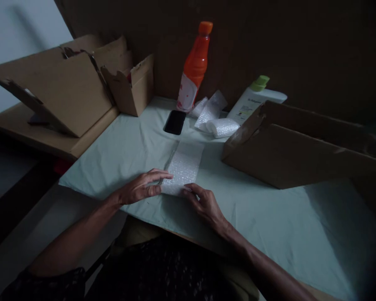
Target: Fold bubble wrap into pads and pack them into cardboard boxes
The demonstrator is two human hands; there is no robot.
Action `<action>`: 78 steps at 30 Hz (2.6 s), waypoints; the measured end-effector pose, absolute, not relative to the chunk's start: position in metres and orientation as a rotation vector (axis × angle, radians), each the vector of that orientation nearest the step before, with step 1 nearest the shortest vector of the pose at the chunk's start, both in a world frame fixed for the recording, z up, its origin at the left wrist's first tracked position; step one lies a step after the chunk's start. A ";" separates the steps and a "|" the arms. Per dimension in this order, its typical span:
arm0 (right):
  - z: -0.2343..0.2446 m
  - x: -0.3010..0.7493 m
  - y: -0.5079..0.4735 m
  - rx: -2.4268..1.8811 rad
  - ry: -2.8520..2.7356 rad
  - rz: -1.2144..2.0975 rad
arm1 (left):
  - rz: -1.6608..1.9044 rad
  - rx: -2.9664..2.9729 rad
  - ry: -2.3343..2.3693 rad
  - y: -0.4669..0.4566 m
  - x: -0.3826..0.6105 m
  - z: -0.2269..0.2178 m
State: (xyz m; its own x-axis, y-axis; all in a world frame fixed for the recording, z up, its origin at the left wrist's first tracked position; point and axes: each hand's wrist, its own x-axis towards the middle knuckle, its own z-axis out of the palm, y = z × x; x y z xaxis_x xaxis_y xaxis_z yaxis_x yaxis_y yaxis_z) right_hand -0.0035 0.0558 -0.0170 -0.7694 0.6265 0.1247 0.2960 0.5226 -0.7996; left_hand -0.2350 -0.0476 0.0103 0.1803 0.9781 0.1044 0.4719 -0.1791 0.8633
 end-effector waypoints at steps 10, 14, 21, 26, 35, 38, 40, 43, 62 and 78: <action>-0.019 0.014 0.063 -0.858 -2.220 1.062 | 0.927 1.512 1.864 -0.011 -0.201 -0.005; -0.006 0.026 0.045 -0.720 -2.397 0.409 | 0.817 1.596 1.898 -0.003 -0.204 -0.002; -0.009 -0.003 0.050 -0.457 -2.778 0.116 | 0.861 1.699 2.014 -0.004 -0.202 -0.007; -0.005 -0.006 0.065 -0.469 -2.797 0.303 | 1.089 2.104 1.831 -0.035 -0.207 -0.003; 0.003 0.016 0.059 -0.651 -2.617 0.494 | 1.022 1.715 1.776 -0.043 -0.198 -0.008; 0.000 0.020 0.055 -0.566 -2.634 0.180 | 1.037 1.746 1.802 -0.030 -0.199 -0.016; -0.001 0.018 0.054 -0.500 -2.703 0.085 | 1.032 1.831 1.850 -0.025 -0.200 -0.020; -0.005 0.011 0.057 -0.481 -2.759 0.068 | 1.062 1.970 1.959 -0.025 -0.200 -0.021; -0.004 0.005 0.064 -0.474 -2.750 0.057 | 0.921 1.891 2.132 -0.012 -0.202 -0.020; 0.001 -0.011 0.080 -0.788 -2.293 1.212 | 1.537 0.497 1.087 -0.021 -0.160 -0.006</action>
State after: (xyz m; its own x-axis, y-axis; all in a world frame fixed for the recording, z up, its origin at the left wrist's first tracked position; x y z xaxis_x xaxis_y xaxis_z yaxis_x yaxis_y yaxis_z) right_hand -0.0107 0.0801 0.0008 -0.7472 0.6561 0.1057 0.2821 0.4572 -0.8435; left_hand -0.1600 -0.0215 -0.0057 -0.2785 0.9291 -0.2432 -0.5392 0.0583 0.8401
